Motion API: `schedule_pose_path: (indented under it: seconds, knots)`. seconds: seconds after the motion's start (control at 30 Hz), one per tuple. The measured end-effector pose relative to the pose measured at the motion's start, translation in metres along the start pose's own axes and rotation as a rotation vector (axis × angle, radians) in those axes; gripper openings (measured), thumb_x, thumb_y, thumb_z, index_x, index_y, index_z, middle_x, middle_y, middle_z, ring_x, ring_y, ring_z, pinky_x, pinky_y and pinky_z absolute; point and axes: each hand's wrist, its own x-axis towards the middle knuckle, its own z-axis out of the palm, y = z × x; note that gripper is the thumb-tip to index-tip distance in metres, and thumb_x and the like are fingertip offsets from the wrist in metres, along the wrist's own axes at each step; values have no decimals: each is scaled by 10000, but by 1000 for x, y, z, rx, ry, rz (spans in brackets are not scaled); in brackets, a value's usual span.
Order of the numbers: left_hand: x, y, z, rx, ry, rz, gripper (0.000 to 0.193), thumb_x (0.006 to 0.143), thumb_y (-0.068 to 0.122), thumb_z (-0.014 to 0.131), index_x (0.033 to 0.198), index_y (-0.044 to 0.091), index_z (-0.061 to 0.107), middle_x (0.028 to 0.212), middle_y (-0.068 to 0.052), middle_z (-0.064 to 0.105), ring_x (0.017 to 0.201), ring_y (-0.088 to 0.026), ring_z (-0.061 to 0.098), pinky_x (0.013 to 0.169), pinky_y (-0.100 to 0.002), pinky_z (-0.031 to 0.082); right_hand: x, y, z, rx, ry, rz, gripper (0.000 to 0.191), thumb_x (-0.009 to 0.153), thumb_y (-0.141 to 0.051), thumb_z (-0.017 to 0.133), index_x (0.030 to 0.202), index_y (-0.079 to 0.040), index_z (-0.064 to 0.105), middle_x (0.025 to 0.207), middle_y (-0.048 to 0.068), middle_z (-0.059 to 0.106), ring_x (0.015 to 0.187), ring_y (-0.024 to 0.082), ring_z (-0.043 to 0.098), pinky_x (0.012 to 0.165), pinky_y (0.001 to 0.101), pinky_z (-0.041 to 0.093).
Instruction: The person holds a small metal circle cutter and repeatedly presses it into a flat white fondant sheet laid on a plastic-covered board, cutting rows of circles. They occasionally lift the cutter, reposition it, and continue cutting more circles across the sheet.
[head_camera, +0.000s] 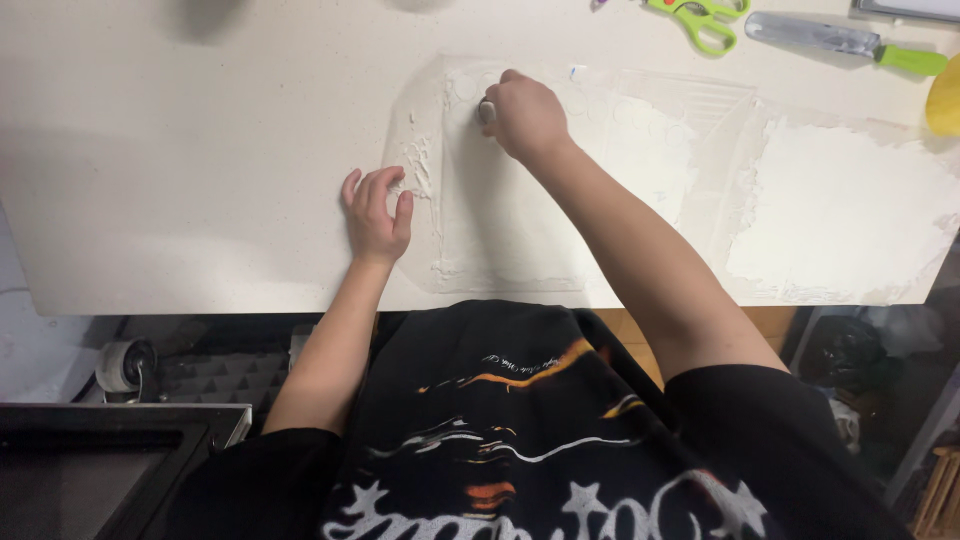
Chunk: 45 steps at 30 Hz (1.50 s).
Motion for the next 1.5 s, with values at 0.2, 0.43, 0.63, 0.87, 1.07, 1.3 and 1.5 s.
schedule_pose_path:
  seconds: [0.2, 0.43, 0.63, 0.87, 1.07, 1.3, 1.5]
  knots:
    - [-3, 0, -1, -13, -11, -28, 304, 1047, 285, 560, 1238, 55, 618, 1162, -75, 713, 1124, -247, 666, 1208, -511, 292, -20, 29, -22, 192, 50, 142, 421, 725, -230, 904, 1097, -84, 770, 1085, 85, 677, 950, 298, 667, 795, 434, 555]
    - [-2, 2, -2, -2, -1, -26, 312, 1052, 301, 557, 1239, 58, 616, 1158, -73, 709, 1118, -246, 666, 1206, -508, 294, -25, 34, -6, 170, 63, 96, 430, 743, -239, 909, 1113, -75, 766, 1070, 84, 669, 939, 298, 667, 789, 424, 556]
    - [-3, 2, -2, 6, -6, -39, 313, 1051, 310, 558, 1231, 63, 624, 1156, -67, 712, 1113, -242, 667, 1205, -508, 292, -20, 37, 1, 120, 77, 70, 406, 741, -246, 914, 1078, -71, 770, 1044, 92, 656, 935, 310, 652, 761, 436, 549]
    - [-2, 3, -1, 5, -13, -50, 324, 1057, 326, 549, 1229, 64, 627, 1155, -69, 715, 1110, -237, 668, 1208, -508, 289, -16, 35, -1, 124, 81, 54, 386, 735, -246, 915, 1050, -74, 772, 1024, 86, 650, 938, 303, 647, 778, 430, 548]
    - [-2, 2, 0, 14, -12, -39, 322, 1065, 335, 543, 1222, 68, 631, 1155, -70, 715, 1121, -241, 668, 1210, -502, 290, -13, 32, -2, 99, 47, 75, 389, 742, -279, 912, 1037, -72, 767, 1036, 88, 649, 941, 303, 649, 797, 427, 552]
    - [-1, 3, 1, 6, -2, -34, 319, 1055, 328, 552, 1210, 61, 635, 1148, -70, 716, 1110, -241, 669, 1206, -502, 289, -10, 34, 3, 75, 25, 85, 390, 733, -285, 909, 1018, -64, 761, 1036, 91, 647, 962, 306, 645, 797, 428, 556]
    - [0, 4, -1, 7, -10, -48, 311, 1049, 320, 562, 1209, 64, 637, 1142, -66, 716, 1112, -237, 669, 1204, -500, 293, -7, 37, 10, 31, 62, -7, 333, 739, -283, 907, 940, -62, 760, 1021, 87, 654, 989, 300, 641, 818, 425, 561]
